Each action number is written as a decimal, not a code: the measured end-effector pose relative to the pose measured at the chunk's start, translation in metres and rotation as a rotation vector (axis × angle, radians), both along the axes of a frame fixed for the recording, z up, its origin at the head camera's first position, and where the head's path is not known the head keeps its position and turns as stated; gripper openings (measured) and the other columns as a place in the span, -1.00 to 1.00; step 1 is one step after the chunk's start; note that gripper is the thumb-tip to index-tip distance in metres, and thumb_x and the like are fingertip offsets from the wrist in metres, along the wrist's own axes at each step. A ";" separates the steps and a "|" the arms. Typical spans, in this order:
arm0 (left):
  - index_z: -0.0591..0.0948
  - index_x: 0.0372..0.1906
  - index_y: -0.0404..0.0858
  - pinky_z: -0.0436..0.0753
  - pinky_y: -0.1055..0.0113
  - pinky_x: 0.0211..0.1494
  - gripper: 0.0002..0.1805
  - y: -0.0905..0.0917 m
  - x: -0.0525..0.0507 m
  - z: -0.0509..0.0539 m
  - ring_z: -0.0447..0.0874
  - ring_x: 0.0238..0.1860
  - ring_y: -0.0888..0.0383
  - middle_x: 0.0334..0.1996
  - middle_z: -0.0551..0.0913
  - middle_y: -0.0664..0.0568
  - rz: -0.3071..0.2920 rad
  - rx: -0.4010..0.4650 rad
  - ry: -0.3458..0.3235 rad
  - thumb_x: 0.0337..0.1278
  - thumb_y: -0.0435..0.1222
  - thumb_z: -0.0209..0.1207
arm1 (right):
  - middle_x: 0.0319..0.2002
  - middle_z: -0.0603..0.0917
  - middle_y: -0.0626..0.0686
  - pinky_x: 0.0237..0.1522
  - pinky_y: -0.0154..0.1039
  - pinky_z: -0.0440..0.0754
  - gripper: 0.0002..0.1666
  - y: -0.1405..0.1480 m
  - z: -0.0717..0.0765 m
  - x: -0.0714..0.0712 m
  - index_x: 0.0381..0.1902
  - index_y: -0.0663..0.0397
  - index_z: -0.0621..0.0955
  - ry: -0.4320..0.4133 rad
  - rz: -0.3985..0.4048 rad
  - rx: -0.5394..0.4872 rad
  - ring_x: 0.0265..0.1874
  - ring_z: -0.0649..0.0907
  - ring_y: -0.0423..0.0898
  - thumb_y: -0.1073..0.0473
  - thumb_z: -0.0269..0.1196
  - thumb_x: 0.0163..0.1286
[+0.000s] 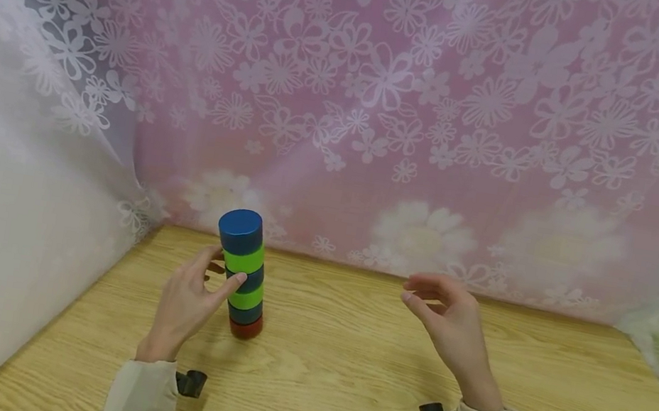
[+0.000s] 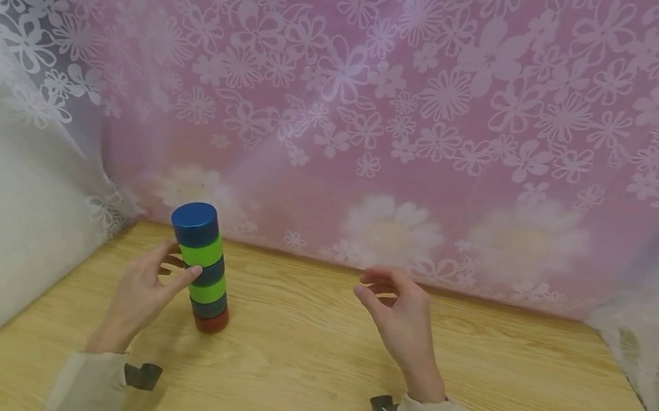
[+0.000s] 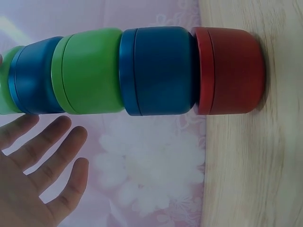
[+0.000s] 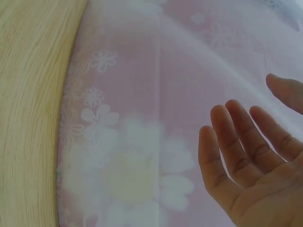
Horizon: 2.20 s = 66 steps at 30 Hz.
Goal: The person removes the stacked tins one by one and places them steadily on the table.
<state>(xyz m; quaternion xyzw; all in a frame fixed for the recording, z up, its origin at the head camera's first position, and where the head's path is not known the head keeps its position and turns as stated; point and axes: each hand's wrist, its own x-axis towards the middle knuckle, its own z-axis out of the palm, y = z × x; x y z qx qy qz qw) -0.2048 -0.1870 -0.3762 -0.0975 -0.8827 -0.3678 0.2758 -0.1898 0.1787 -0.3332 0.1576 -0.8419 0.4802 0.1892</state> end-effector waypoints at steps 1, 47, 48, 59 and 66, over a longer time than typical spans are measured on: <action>0.54 0.26 -0.36 0.63 -0.04 -0.09 -0.40 0.000 0.000 0.000 0.69 -0.08 -0.13 0.02 0.70 -0.19 0.002 0.000 -0.004 0.24 -0.09 0.36 | -0.08 0.72 0.08 -0.06 -0.20 0.64 -0.73 -0.002 0.000 -0.001 0.06 0.20 0.67 -0.005 0.002 -0.002 -0.12 0.65 -0.17 0.26 0.33 0.44; 0.54 0.25 -0.35 0.64 -0.05 -0.12 -0.44 0.004 -0.003 -0.002 0.69 -0.14 -0.09 -0.04 0.71 -0.17 -0.015 0.044 0.035 0.26 -0.14 0.37 | -0.17 0.72 0.08 -0.06 -0.01 0.66 -0.80 -0.096 0.018 -0.026 -0.07 0.21 0.70 0.025 0.198 -0.137 -0.18 0.69 -0.01 0.34 0.38 0.35; 0.54 0.25 -0.36 0.65 -0.05 -0.13 -0.43 0.004 -0.004 -0.002 0.69 -0.14 -0.09 -0.05 0.71 -0.16 -0.020 0.042 0.041 0.26 -0.14 0.37 | -0.18 0.72 0.08 -0.07 -0.02 0.66 -0.80 -0.099 0.019 -0.026 -0.08 0.21 0.70 0.023 0.203 -0.142 -0.18 0.68 -0.02 0.34 0.38 0.35; 0.54 0.26 -0.35 0.66 -0.07 -0.11 -0.43 0.005 -0.008 -0.004 0.69 -0.14 -0.10 -0.04 0.71 -0.18 -0.025 0.061 0.022 0.28 -0.13 0.35 | -0.14 0.73 0.06 -0.08 -0.04 0.66 -0.79 -0.114 0.017 -0.030 -0.07 0.17 0.71 -0.020 0.209 -0.156 -0.16 0.69 -0.03 0.31 0.40 0.34; 0.53 0.28 -0.36 0.65 -0.07 -0.10 -0.43 0.005 -0.007 -0.002 0.69 -0.13 -0.10 -0.03 0.70 -0.19 -0.029 0.054 0.021 0.29 -0.13 0.35 | -0.15 0.74 0.05 -0.06 -0.05 0.68 -0.77 -0.124 0.018 -0.033 -0.06 0.17 0.71 -0.027 0.209 -0.156 -0.14 0.70 -0.03 0.29 0.41 0.33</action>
